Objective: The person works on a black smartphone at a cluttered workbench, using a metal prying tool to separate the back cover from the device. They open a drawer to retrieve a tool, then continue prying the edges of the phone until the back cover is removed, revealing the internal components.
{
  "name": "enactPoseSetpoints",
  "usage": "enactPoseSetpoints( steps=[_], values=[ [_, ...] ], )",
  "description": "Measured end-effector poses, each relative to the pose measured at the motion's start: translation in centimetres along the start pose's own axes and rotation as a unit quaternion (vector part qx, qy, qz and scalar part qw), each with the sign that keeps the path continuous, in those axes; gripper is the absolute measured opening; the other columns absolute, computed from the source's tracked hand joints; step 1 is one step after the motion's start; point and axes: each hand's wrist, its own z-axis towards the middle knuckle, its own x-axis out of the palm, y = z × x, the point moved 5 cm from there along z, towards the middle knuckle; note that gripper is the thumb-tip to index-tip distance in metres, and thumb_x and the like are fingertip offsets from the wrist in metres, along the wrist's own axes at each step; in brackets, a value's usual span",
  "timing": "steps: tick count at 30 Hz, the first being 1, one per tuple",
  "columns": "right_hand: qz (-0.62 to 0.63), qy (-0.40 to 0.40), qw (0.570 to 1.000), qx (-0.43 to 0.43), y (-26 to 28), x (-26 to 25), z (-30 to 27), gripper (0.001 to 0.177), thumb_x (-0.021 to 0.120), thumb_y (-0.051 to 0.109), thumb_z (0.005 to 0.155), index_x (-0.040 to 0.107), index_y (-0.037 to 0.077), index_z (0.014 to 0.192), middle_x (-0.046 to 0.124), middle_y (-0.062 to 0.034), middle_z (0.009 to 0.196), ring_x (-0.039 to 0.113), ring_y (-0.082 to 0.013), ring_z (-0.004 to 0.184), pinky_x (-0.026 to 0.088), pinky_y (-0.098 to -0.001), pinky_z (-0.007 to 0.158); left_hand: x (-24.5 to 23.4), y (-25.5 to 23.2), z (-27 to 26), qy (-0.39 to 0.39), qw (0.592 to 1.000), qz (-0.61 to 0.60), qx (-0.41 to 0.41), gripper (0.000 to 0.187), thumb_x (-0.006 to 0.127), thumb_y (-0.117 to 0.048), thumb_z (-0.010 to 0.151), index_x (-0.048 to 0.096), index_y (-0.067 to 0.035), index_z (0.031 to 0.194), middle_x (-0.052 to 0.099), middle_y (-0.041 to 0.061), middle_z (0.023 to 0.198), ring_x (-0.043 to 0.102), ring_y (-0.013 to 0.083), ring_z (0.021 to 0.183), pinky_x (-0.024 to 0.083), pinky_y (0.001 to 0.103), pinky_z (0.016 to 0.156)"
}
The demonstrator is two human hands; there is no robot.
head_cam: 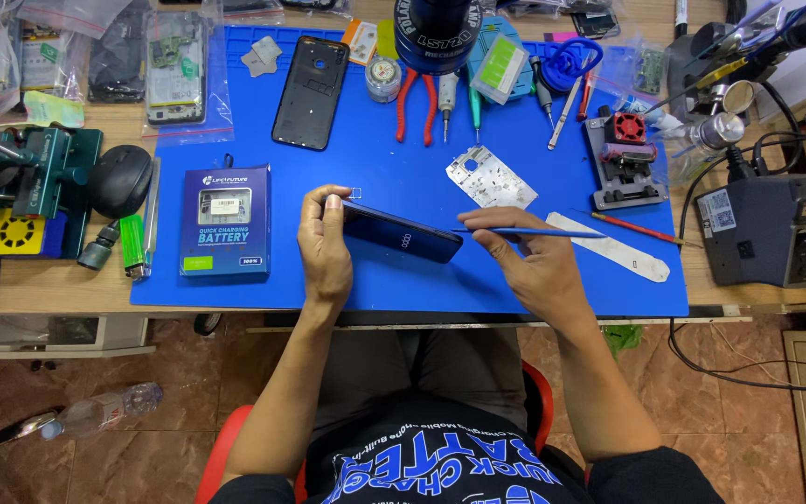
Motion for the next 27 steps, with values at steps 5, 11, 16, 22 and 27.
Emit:
enactPoseSetpoints(
  steps=[5, 11, 16, 22, 27],
  values=[
    [-0.062, 0.022, 0.998, -0.001, -0.5, 0.5, 0.0, 0.012, 0.071, 0.014, 0.103, 0.081, 0.008, 0.106, 0.08, -0.01, 0.095, 0.073, -0.0184, 0.079, 0.058, -0.0312, 0.075, -0.2, 0.4, 0.0, 0.009, 1.0, 0.004, -0.013, 0.021, 0.05, -0.025, 0.113, 0.061, -0.009, 0.119, 0.058, 0.003, 0.102, 0.056, 0.0123, 0.102, 0.05, 0.033, 0.099],
    [-0.098, 0.055, 0.993, -0.024, 1.0, 0.9, 0.6, 0.012, 0.07, 0.015, 0.104, 0.08, 0.007, 0.103, 0.081, -0.0122, 0.093, 0.078, -0.0276, 0.083, 0.061, -0.0367, 0.077, -0.3, 1.1, 0.0, 0.011, 1.0, 0.007, -0.025, 0.019, 0.052, -0.026, 0.112, 0.058, -0.009, 0.118, 0.058, 0.003, 0.1, 0.057, 0.0128, 0.098, 0.052, 0.033, 0.095],
    [-0.12, 0.07, 0.99, -0.039, 1.4, 1.0, 0.7, 0.012, 0.069, 0.014, 0.104, 0.079, 0.008, 0.103, 0.081, -0.0129, 0.091, 0.078, -0.0311, 0.083, 0.061, -0.0387, 0.076, -0.3, 1.3, -0.1, 0.009, 1.0, 0.009, -0.026, 0.02, 0.052, -0.028, 0.112, 0.057, -0.009, 0.117, 0.059, 0.005, 0.1, 0.057, 0.0132, 0.097, 0.053, 0.034, 0.094],
    [-0.142, 0.081, 0.986, -0.04, 1.3, 1.1, 0.6, 0.01, 0.069, 0.012, 0.104, 0.079, 0.01, 0.105, 0.081, -0.0106, 0.093, 0.078, -0.0317, 0.086, 0.062, -0.0403, 0.08, -0.2, 0.6, -0.1, 0.022, 0.999, 0.013, -0.023, 0.02, 0.051, -0.03, 0.113, 0.055, -0.011, 0.114, 0.053, 0.002, 0.092, 0.053, 0.0128, 0.091, 0.051, 0.034, 0.09],
    [-0.154, 0.078, 0.983, -0.06, 1.8, 1.7, 0.4, 0.013, 0.073, 0.003, 0.098, 0.079, 0.012, 0.106, 0.081, -0.0106, 0.093, 0.079, -0.031, 0.087, 0.062, -0.041, 0.081, -0.3, 1.5, 0.0, 0.026, 0.999, 0.005, -0.026, 0.018, 0.05, -0.03, 0.113, 0.053, -0.012, 0.112, 0.05, 0.0, 0.09, 0.052, 0.0115, 0.09, 0.049, 0.032, 0.087]
  ],
)
